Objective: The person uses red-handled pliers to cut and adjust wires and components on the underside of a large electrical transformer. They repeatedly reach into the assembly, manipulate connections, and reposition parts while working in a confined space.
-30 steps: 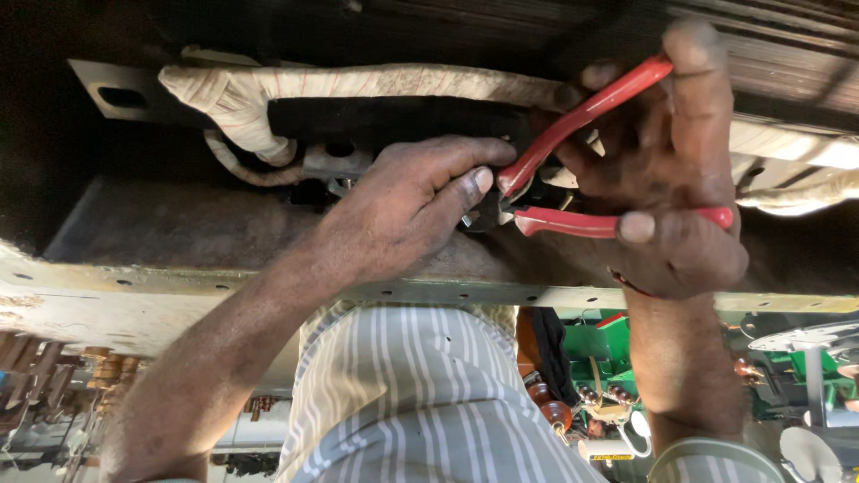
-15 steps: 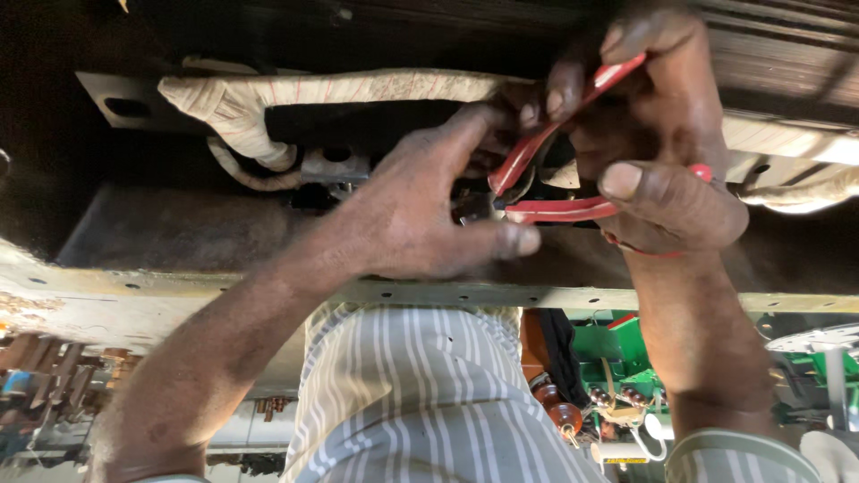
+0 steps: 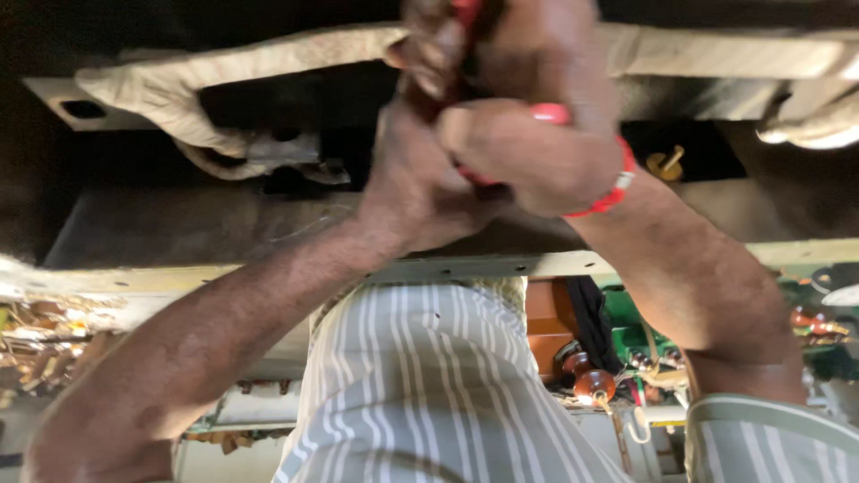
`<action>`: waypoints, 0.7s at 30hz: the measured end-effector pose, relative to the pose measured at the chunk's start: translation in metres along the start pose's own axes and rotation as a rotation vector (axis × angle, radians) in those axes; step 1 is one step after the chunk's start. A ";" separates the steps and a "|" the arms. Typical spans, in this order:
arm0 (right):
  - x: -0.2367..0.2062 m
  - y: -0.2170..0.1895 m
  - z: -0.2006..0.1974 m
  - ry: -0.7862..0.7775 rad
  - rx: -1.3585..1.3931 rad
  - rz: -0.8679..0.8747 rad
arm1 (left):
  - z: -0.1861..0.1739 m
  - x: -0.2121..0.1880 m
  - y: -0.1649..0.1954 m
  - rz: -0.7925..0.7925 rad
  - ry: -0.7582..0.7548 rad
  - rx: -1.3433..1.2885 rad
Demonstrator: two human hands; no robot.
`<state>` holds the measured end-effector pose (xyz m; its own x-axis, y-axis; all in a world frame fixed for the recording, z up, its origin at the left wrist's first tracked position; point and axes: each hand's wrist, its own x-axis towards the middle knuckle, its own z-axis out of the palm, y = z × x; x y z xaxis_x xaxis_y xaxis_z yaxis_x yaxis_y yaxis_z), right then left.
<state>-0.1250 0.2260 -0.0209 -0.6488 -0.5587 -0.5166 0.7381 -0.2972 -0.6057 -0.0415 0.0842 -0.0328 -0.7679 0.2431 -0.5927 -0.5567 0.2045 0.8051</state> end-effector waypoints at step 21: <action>0.019 0.059 0.031 0.262 -1.447 -0.295 | -0.013 0.005 -0.090 0.120 -0.351 -0.650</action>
<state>-0.0878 0.1734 -0.0477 -0.8671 -0.4197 -0.2685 -0.1364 0.7183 -0.6822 0.0004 0.0552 -0.1079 -0.7494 0.5391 -0.3845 -0.6342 -0.4177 0.6506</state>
